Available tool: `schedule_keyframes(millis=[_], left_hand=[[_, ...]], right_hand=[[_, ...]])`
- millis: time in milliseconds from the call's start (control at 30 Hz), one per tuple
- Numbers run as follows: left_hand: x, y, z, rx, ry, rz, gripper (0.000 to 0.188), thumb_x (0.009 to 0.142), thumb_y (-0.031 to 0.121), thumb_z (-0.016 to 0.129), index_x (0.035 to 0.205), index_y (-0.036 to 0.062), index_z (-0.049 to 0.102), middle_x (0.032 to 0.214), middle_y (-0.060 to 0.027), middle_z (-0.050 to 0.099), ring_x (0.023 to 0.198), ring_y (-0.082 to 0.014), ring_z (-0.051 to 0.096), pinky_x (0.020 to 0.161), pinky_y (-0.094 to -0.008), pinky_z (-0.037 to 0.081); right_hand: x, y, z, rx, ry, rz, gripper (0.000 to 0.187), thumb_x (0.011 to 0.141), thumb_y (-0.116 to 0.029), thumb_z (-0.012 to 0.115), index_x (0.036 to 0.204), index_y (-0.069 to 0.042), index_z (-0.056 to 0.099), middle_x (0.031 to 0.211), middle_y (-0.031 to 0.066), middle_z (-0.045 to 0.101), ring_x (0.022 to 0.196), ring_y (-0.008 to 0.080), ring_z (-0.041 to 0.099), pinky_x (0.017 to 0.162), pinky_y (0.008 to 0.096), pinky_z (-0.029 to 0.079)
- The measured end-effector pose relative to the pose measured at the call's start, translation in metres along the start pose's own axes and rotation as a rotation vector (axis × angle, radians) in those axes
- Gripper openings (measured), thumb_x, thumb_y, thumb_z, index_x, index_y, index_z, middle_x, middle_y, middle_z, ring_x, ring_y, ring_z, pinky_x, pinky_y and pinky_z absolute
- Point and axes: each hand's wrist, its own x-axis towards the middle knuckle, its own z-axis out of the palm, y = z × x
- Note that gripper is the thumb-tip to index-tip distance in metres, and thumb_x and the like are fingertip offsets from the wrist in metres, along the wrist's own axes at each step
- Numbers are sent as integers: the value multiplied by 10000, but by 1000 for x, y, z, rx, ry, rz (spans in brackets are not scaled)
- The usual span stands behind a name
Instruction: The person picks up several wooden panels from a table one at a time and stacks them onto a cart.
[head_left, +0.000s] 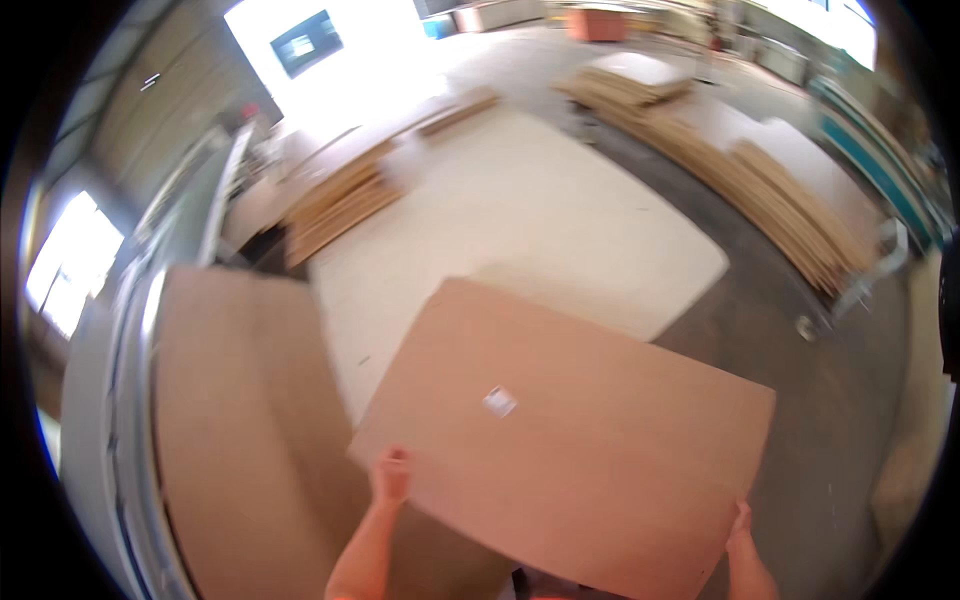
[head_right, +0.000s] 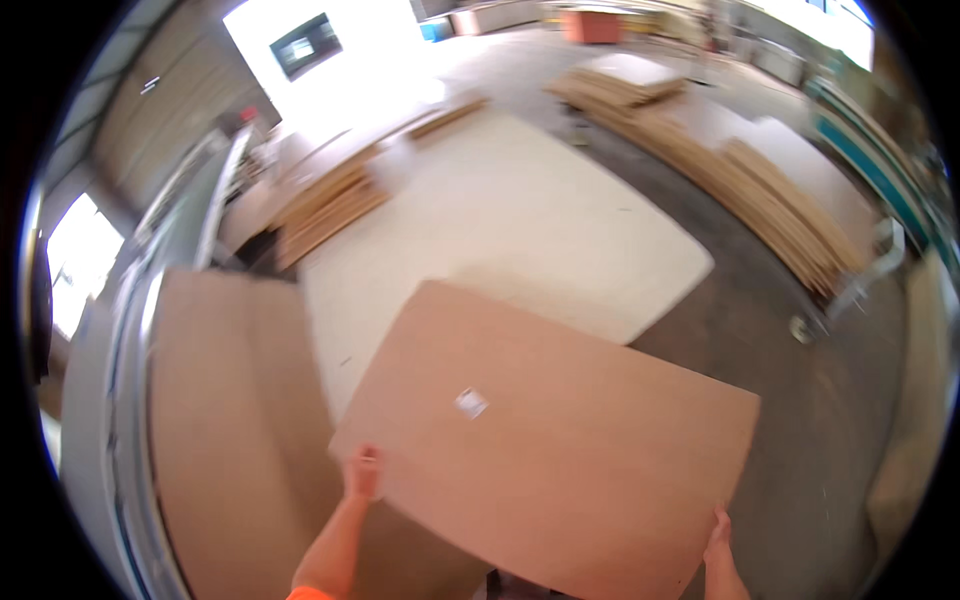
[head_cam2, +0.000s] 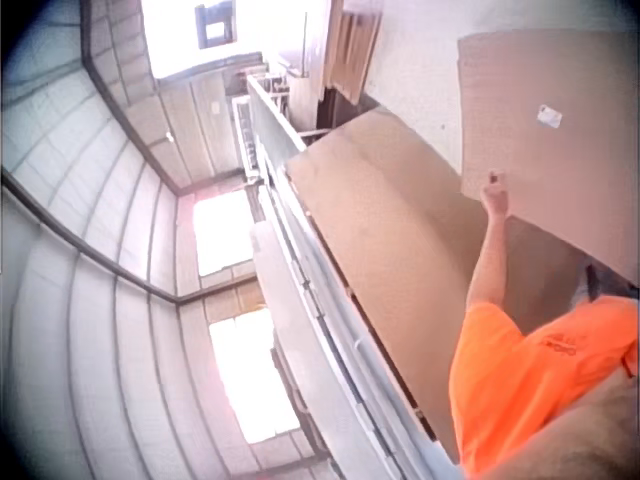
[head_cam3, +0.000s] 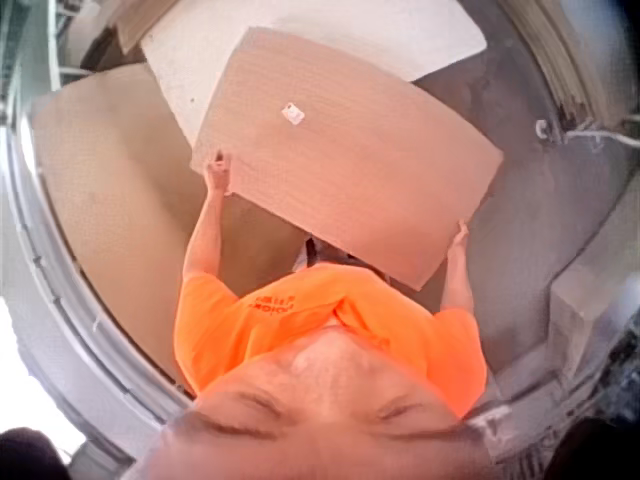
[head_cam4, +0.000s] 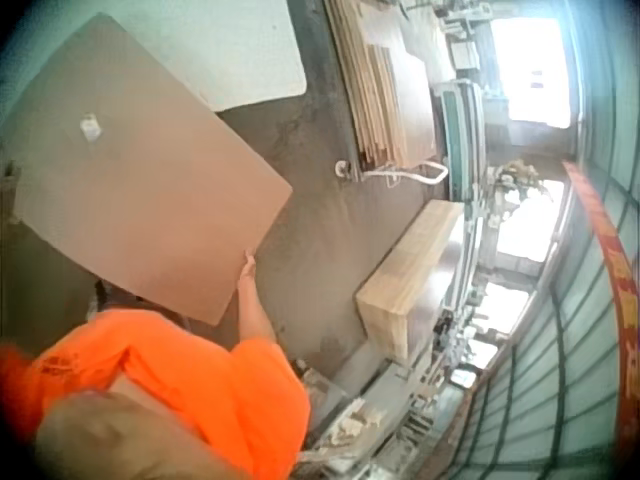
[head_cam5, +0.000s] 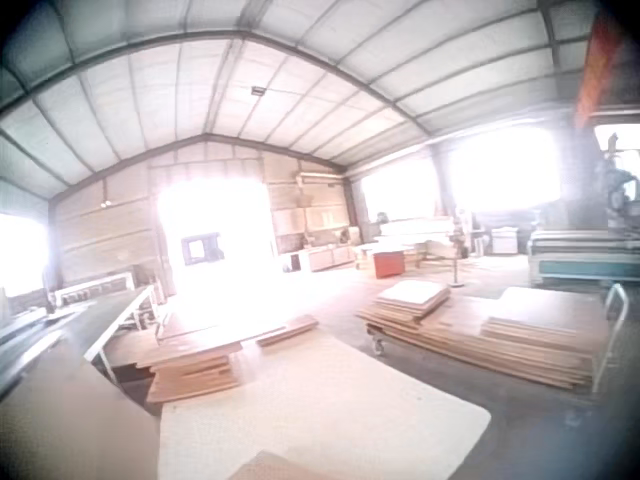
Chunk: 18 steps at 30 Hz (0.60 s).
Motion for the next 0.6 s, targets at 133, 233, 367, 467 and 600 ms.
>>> schedule_keyframes(millis=[133,233,367,467,600], left_hand=[[143,-5,-26,652,270,142,509,900,420,424,1103,-29,549,1099,-169,560,1006,-333,519,872,-390,413],[212,2,-18,368,-39,-64,541,884,484,437,856,-31,600,893,-183,597,761,-292,523,703,-380,400],[257,-37,-41,-59,-231,-347,545,887,513,425,954,4,610,961,-148,609,823,-244,552,735,-360,427],[238,-15,-24,-200,-267,-414,545,887,513,424,989,5,595,990,-148,600,854,-245,550,755,-358,428],[225,37,11,-323,-249,-351,549,887,513,423,1035,6,575,1029,-147,589,896,-246,547,782,-357,429]], right_hand=[[6,-7,-7,-59,181,53,688,837,-471,423,1344,-14,337,1378,153,361,1275,315,304,1036,446,243],[-3,-2,-2,-109,254,37,698,836,-474,429,1340,1,339,1382,155,354,1279,308,299,1040,428,239],[0,-5,3,-42,353,147,694,839,-472,444,1334,5,347,1383,150,353,1283,299,293,1043,401,235],[-1,-5,11,-50,327,133,699,843,-481,452,1334,5,345,1379,146,359,1277,291,307,1044,382,236],[10,-10,1,-110,535,6,704,833,-504,476,1305,11,388,1347,145,403,1245,287,355,1038,379,241]])
